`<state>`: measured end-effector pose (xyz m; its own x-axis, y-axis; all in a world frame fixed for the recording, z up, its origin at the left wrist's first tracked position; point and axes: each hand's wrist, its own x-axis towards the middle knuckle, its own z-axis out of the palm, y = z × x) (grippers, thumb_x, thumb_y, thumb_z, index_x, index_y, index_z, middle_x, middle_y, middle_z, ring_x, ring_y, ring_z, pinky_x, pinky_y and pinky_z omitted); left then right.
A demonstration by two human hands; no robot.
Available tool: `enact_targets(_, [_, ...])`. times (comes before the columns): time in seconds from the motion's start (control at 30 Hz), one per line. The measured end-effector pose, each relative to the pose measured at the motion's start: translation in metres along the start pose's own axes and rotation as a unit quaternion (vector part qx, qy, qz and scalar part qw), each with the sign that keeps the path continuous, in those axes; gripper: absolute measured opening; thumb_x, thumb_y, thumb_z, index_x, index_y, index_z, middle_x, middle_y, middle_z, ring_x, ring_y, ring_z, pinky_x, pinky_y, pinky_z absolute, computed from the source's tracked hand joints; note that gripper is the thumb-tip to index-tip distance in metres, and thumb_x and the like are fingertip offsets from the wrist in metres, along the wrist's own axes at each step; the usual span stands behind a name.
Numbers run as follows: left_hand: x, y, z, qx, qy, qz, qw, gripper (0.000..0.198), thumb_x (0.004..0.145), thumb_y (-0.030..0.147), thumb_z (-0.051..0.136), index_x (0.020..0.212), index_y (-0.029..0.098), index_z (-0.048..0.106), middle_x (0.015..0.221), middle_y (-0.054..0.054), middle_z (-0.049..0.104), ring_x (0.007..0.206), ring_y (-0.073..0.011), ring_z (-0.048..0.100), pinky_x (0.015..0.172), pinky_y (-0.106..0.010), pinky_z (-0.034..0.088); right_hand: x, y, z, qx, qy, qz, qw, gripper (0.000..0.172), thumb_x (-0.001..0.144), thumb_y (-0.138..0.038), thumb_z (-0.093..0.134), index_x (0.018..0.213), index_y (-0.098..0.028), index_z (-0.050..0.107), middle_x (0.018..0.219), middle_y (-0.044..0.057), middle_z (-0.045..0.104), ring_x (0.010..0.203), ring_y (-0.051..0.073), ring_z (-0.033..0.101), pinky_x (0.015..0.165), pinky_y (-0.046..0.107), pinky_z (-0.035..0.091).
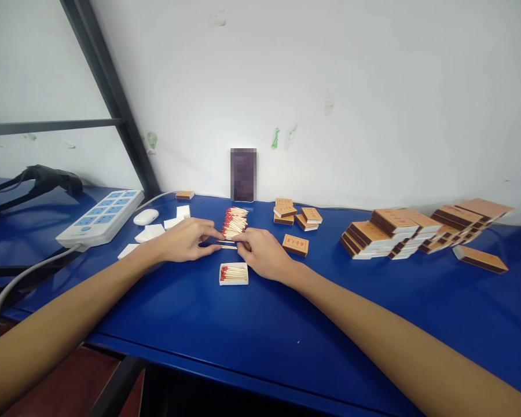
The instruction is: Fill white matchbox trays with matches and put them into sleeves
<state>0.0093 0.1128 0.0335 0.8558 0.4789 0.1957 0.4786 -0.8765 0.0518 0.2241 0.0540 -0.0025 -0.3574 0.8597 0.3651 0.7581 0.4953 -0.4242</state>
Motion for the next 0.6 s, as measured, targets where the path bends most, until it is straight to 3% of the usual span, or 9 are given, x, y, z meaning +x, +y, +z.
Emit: enact_targets(0.6, [-0.0005,-0.0011,0.0007,0.003,-0.003,0.018,1.0,0.031,0.089,0.033,0.052,0.111,0.021,0.07,0.082,-0.005,0.063,0.071,-0.0159,0.058,0.064,-0.027,0.041,0.0023,0.0006,-0.0023,0.048,-0.001,0.039,0.998,0.025,0.085,-0.014,0.052,0.095,-0.018,0.074,0.068,0.0,0.063,0.058,0.011,0.05,0.061,0.025,0.037])
